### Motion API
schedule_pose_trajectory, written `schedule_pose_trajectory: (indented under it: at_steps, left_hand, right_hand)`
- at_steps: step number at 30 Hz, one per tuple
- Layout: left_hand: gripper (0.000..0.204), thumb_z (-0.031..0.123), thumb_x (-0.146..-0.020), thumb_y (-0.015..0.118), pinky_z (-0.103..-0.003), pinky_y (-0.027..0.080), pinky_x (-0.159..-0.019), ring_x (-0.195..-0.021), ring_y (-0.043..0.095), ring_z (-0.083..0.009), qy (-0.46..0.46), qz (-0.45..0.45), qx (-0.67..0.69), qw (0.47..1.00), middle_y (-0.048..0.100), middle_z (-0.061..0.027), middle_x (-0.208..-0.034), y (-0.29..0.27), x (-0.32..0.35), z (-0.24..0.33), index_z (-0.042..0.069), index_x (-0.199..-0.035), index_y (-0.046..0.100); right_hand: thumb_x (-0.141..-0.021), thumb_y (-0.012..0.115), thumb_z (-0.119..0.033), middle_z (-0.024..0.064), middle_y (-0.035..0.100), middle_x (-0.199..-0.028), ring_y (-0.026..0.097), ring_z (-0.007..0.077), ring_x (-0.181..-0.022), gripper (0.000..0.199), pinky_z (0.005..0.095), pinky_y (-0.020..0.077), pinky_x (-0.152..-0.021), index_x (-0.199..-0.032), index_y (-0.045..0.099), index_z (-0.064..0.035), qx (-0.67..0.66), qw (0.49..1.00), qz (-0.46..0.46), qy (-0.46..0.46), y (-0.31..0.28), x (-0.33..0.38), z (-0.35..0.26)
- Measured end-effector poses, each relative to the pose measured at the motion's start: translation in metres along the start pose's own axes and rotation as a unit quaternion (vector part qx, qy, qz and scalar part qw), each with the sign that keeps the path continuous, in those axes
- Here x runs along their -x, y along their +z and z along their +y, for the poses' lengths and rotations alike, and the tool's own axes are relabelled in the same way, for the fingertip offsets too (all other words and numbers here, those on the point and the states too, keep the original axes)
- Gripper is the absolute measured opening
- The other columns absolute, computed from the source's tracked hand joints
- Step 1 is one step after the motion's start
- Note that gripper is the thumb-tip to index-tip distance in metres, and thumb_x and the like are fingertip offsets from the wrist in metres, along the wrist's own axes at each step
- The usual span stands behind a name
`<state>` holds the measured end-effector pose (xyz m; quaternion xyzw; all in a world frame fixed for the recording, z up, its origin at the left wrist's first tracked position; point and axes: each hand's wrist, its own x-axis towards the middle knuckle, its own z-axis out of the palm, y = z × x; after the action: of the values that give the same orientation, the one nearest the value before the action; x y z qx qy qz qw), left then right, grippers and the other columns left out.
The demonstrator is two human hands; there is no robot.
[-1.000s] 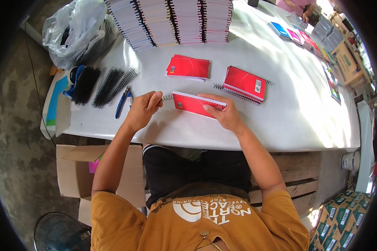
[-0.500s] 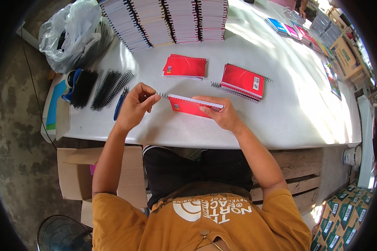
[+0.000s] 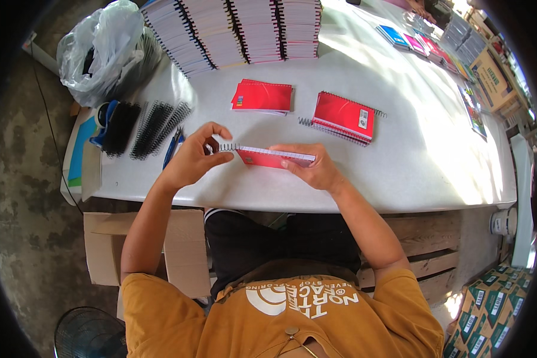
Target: The person manually winds wire spiral bindings through the pre-punched holes of several red notebooks one at a time and uses a crimping tool to trim and secure the ends of the wires.
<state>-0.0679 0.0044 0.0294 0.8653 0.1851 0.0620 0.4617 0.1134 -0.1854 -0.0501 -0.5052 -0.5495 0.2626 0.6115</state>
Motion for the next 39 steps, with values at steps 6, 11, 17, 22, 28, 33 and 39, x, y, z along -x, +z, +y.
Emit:
schedule_pose_trajectory:
  at_steps: [6,11,17,22,28,33,39]
  left_hand:
    - [0.027,0.018,-0.081,0.067,-0.035,0.038,-0.087,-0.097,0.054,-0.0240,0.119,0.005,-0.299,0.947,0.059,-0.0049,-0.107,-0.003,-0.005,0.010,0.008,-0.106,0.060]
    - [0.081,0.050,-0.076,0.065,-0.050,0.024,-0.105,-0.129,0.033,-0.0390,0.242,0.292,-0.489,0.786,0.038,-0.0221,-0.138,0.028,0.005,0.013,-0.001,-0.133,0.040]
    - [0.110,0.074,-0.077,0.039,-0.062,0.000,-0.106,-0.137,0.002,-0.0496,0.264,0.259,-0.560,0.741,0.016,-0.0381,-0.142,0.089,0.052,-0.056,-0.016,-0.136,0.019]
    - [0.119,0.079,-0.074,0.035,-0.062,-0.008,-0.104,-0.136,-0.002,-0.0508,0.219,0.333,-0.418,0.816,0.012,-0.0402,-0.142,0.083,0.038,-0.065,-0.019,-0.136,0.008]
    - [0.110,0.076,-0.079,0.031,-0.061,-0.007,-0.105,-0.135,-0.001,-0.0525,0.305,0.399,-0.418,0.757,0.017,-0.0411,-0.140,0.078,0.040,-0.052,-0.015,-0.139,0.012]
    - [0.114,0.079,-0.077,0.026,-0.063,0.005,-0.105,-0.131,0.006,-0.0586,0.395,0.219,-0.505,0.736,0.018,-0.0449,-0.136,0.116,0.065,-0.066,-0.021,-0.133,0.018]
    - [0.114,0.077,-0.075,0.036,-0.071,0.011,-0.098,-0.124,0.018,-0.0641,0.341,0.278,-0.411,0.799,0.025,-0.0455,-0.132,0.117,0.042,-0.075,-0.023,-0.128,0.023]
  right_hand:
    - [-0.086,0.061,-0.005,0.0121,0.068,-0.102,0.062,0.0130,-0.080,0.029,0.0257,0.0493,-0.074,-0.115,0.062,-0.0049,0.056,0.996,0.012,0.067,0.006,0.005,0.003]
    - [-0.086,0.060,-0.005,0.0165,0.066,-0.099,0.063,0.0240,-0.075,0.029,0.0281,0.0499,-0.071,-0.115,0.062,-0.0059,0.127,0.992,0.023,0.006,0.016,0.007,-0.014]
    - [-0.082,0.060,0.000,0.0158,0.065,-0.102,0.065,0.0301,-0.084,0.033,0.0321,0.0506,-0.071,-0.115,0.060,-0.0049,0.132,0.989,0.057,-0.040,0.044,0.023,-0.009]
    - [-0.078,0.057,0.006,0.0134,0.065,-0.107,0.065,0.0295,-0.089,0.041,0.0338,0.0516,-0.075,-0.117,0.059,-0.0051,0.147,0.987,0.040,-0.057,0.061,0.034,-0.014]
    - [-0.074,0.055,0.009,0.0139,0.065,-0.105,0.065,0.0287,-0.090,0.044,0.0338,0.0529,-0.075,-0.116,0.060,-0.0037,0.196,0.970,0.032,-0.140,0.061,0.031,-0.020]
    - [-0.072,0.053,0.012,0.0137,0.064,-0.108,0.065,0.0304,-0.090,0.048,0.0343,0.0533,-0.076,-0.117,0.058,-0.0035,0.183,0.976,0.046,-0.113,0.053,0.035,-0.012]
    - [-0.076,0.056,0.009,0.0161,0.064,-0.105,0.065,0.0304,-0.089,0.041,0.0349,0.0526,-0.075,-0.116,0.058,-0.0018,0.125,0.987,0.058,-0.077,0.064,0.034,-0.020]
